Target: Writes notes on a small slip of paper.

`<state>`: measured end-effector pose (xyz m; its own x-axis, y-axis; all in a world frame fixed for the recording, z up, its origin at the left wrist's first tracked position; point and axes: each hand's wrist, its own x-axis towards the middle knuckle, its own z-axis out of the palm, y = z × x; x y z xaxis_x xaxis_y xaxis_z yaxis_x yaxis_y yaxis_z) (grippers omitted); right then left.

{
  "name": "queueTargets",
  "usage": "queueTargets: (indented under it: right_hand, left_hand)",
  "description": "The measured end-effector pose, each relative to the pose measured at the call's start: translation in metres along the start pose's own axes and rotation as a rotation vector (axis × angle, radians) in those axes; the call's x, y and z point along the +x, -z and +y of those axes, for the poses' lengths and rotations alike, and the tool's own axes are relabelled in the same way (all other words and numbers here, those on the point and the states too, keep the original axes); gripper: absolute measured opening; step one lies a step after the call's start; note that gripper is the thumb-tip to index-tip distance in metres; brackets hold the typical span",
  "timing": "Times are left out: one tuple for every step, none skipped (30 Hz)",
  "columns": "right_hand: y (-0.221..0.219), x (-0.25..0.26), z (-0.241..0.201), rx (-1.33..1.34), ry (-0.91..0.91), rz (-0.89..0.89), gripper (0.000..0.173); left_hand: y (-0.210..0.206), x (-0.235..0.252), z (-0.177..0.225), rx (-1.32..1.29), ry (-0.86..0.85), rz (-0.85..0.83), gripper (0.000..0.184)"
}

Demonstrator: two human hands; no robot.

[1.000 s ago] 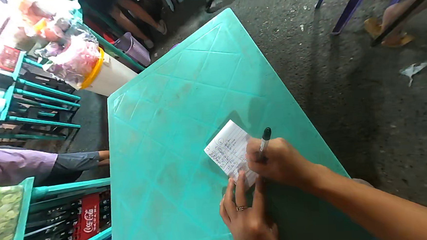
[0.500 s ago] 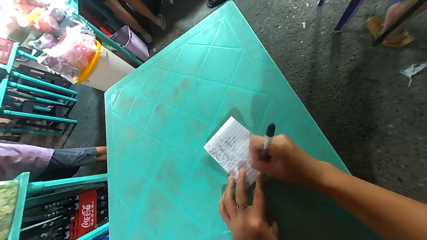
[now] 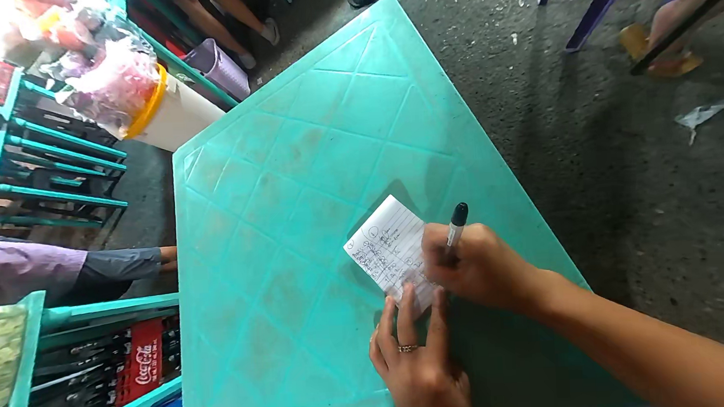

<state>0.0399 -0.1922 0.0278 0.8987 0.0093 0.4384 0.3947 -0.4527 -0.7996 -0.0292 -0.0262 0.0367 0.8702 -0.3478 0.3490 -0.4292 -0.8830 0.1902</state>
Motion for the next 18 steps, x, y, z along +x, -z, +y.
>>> queueTargets:
  right_hand:
    - [0.0, 0.0, 0.0, 0.009, -0.002, -0.002, 0.008]
    - [0.001, 0.0, 0.0, 0.016, -0.008, -0.008, 0.009]
    - [0.001, 0.0, -0.001, 0.021, -0.015, -0.018, 0.009]
    - [0.002, 0.0, 0.0, 0.023, -0.015, -0.021, 0.009]
    - [0.001, 0.0, 0.0, 0.026, -0.009, -0.018, 0.009]
    - [0.001, 0.0, 0.001, 0.031, -0.003, -0.009, 0.009]
    - [0.001, 0.0, 0.001, 0.034, -0.001, -0.003, 0.009]
    - [0.001, 0.0, 0.001, 0.037, -0.003, -0.007, 0.009]
    - [0.002, 0.001, 0.0, 0.041, -0.007, -0.013, 0.009]
    - [0.002, 0.001, 0.0, 0.049, -0.008, -0.013, 0.009]
    - [0.002, 0.001, 0.001, 0.053, -0.007, -0.011, 0.009]
    - [0.002, 0.001, 0.001, 0.053, -0.007, -0.009, 0.008]
    - [0.002, 0.001, 0.001, 0.064, -0.011, -0.006, 0.008]
    - [0.003, 0.002, 0.0, 0.101, -0.024, -0.001, 0.008]
    - [0.006, 0.002, 0.0, 0.148, -0.044, 0.021, 0.009]
    - [0.01, 0.002, -0.001, 0.184, -0.059, 0.062, 0.009]
    - [0.014, 0.002, -0.001, 0.2, -0.065, 0.11, 0.009]
    - [0.016, 0.002, -0.001, 0.188, -0.062, 0.141, 0.01]
  left_hand:
    - [0.0, 0.0, 0.0, 0.001, -0.002, 0.002, 0.047]
    - [0.0, 0.0, 0.0, -0.001, -0.003, 0.003, 0.047]
    - [0.0, 0.0, 0.0, -0.002, -0.003, 0.0, 0.047]
    - [0.0, 0.0, 0.0, -0.002, -0.002, 0.0, 0.046]
    - [0.0, 0.0, 0.0, -0.003, 0.0, 0.0, 0.047]
    - [0.0, 0.0, 0.0, -0.004, 0.0, 0.001, 0.047]
    - [-0.001, 0.0, 0.0, -0.006, -0.002, 0.004, 0.047]
    - [-0.001, 0.0, 0.0, -0.007, -0.004, 0.005, 0.046]
    - [-0.002, -0.001, 0.0, -0.005, -0.005, 0.008, 0.046]
    - [-0.002, 0.0, -0.001, -0.002, -0.007, 0.012, 0.045]
    - [-0.001, 0.0, 0.0, 0.001, -0.006, 0.009, 0.046]
    - [-0.001, 0.001, 0.0, 0.004, -0.001, 0.002, 0.046]
    - [0.0, 0.001, 0.001, 0.007, 0.004, -0.005, 0.048]
    - [0.001, 0.0, 0.001, 0.007, 0.002, -0.009, 0.049]
    - [0.001, 0.0, 0.0, 0.01, -0.005, -0.009, 0.048]
    - [0.0, -0.001, 0.0, 0.01, -0.012, -0.003, 0.047]
    - [-0.002, -0.001, -0.001, 0.009, -0.016, 0.007, 0.045]
    - [-0.003, -0.001, -0.001, 0.01, -0.016, 0.014, 0.045]
